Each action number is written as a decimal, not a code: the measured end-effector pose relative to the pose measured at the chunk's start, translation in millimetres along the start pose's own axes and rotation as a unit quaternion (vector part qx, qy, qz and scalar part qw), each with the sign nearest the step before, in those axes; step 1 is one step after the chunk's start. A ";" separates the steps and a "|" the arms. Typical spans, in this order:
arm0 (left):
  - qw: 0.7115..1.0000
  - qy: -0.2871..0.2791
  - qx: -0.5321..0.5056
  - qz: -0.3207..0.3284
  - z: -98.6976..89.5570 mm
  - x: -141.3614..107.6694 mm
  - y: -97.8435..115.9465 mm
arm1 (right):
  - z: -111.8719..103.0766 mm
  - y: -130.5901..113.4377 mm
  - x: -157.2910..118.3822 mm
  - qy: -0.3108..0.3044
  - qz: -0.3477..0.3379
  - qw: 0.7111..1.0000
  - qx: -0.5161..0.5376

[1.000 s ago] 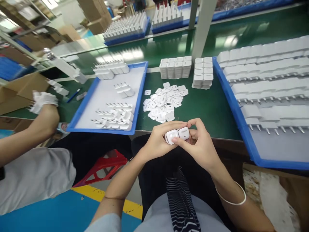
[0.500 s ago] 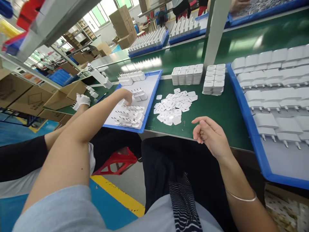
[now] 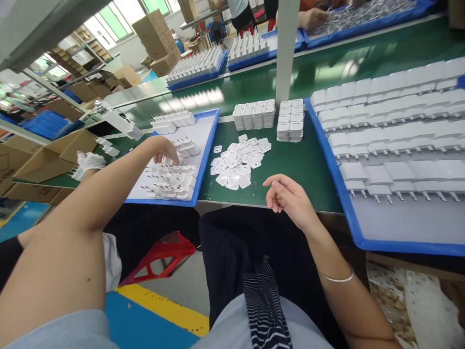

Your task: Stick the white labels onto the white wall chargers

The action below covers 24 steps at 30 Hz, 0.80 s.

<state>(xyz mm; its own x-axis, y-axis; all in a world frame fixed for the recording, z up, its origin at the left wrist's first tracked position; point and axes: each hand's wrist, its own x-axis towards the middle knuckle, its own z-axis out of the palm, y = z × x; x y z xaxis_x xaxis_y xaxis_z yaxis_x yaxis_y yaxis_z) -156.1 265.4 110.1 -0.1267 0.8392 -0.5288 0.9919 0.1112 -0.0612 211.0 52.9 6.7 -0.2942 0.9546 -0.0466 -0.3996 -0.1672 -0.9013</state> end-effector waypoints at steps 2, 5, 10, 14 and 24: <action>0.996 -0.054 0.018 -0.070 -2.6 3.4 0.3 | -0.3 -0.4 0.4 0.002 0.002 1.000 -0.005; 0.983 -0.121 0.017 -0.135 -10.4 2.0 -4.7 | -1.6 -0.8 0.6 0.005 0.003 1.000 -0.008; 0.979 -0.156 -0.096 -0.088 -25.2 -31.6 -48.6 | -4.6 -0.5 -3.9 0.003 0.002 1.000 0.002; 0.984 -0.116 -0.132 -0.037 -5.3 -68.1 -86.1 | -6.1 1.6 -7.7 -0.001 0.007 1.000 0.008; 0.998 -0.011 -0.058 -0.009 24.5 -86.8 -95.1 | -12.3 4.3 -9.8 -0.013 0.027 0.999 -0.037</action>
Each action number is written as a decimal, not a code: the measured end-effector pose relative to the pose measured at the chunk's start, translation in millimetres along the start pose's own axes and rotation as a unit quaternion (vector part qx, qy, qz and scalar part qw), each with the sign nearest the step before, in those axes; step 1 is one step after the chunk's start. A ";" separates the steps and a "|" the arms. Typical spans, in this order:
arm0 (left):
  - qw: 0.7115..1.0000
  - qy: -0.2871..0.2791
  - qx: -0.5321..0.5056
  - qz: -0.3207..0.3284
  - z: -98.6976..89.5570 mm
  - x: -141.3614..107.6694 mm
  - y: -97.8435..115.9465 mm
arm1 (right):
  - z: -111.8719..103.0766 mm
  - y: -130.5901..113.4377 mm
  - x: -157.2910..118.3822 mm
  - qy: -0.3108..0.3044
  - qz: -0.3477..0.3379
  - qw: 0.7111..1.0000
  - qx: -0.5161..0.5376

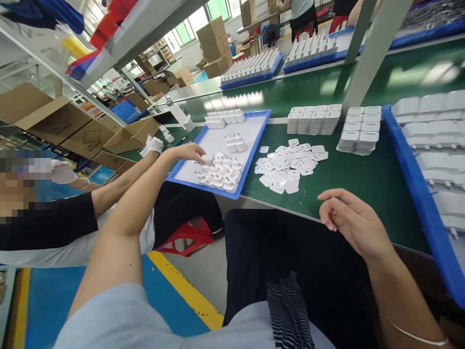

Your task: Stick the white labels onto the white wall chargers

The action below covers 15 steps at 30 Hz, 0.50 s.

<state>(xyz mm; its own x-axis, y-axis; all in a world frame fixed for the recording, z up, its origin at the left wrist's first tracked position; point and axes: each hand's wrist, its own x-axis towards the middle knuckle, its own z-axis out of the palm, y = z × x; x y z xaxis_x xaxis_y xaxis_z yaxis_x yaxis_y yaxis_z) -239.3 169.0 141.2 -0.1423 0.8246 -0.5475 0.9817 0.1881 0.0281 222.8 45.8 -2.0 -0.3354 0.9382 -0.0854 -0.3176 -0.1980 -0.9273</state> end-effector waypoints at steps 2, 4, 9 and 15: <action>1.000 -0.018 0.012 0.005 -10.8 -3.9 4.9 | 0.1 -0.1 -0.5 0.006 0.001 1.000 -0.003; 0.999 -0.044 0.020 0.008 -20.2 -6.5 11.0 | 0.6 -0.1 -0.5 0.014 0.004 1.000 -0.008; 0.987 -0.156 -0.046 -0.021 -24.4 -1.0 29.1 | 0.0 -0.3 -0.9 0.018 0.006 1.000 -0.014; 0.989 -0.114 -0.065 -0.065 -14.5 16.0 43.5 | -0.9 -0.4 -1.4 0.017 0.004 1.000 -0.021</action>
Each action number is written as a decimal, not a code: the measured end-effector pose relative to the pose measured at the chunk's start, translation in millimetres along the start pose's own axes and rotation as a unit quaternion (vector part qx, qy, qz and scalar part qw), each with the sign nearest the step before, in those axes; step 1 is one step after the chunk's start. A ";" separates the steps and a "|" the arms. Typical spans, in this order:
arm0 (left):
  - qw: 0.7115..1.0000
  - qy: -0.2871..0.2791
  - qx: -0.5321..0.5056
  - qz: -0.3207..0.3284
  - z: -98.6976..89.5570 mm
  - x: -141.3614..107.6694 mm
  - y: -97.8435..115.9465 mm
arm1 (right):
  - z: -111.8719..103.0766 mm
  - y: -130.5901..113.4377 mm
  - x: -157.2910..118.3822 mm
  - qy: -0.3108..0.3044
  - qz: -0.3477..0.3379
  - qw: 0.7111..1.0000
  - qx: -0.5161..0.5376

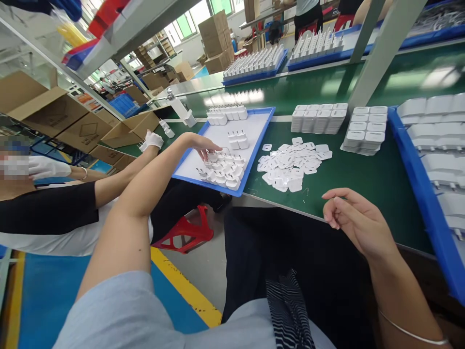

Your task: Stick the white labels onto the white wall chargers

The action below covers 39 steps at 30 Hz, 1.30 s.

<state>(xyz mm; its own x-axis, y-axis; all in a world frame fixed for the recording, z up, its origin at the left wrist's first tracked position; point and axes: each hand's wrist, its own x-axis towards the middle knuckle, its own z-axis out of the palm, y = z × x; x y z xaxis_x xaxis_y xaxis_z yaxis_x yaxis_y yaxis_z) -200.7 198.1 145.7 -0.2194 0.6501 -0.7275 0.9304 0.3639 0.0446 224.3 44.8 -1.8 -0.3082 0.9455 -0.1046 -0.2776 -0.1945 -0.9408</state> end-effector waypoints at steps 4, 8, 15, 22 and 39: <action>1.000 0.017 0.018 -0.013 0.6 7.1 8.6 | 1.2 -0.3 1.3 -0.003 -0.007 1.000 -0.003; 0.997 0.067 0.026 0.006 11.7 12.3 21.2 | 2.7 -0.2 1.1 -0.005 -0.017 1.000 -0.013; 0.991 0.119 0.018 0.058 12.9 -1.7 38.6 | 3.6 1.0 1.1 -0.022 -0.016 1.000 -0.015; 0.986 0.091 0.054 0.129 24.3 -23.0 75.3 | 3.2 0.7 0.7 -0.023 -0.026 0.999 -0.012; 0.977 0.082 0.104 0.165 24.6 -22.3 94.6 | 3.0 5.6 -1.2 -0.022 -0.059 0.998 -0.025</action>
<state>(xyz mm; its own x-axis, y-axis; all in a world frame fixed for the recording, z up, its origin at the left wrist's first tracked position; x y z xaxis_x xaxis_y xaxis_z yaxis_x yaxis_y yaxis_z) -100.6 201.6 149.3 0.0745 0.8135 -0.5767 0.9943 -0.0163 0.1054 220.4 41.8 -6.0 -0.3160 0.9485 0.0215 -0.2697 -0.0681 -0.9605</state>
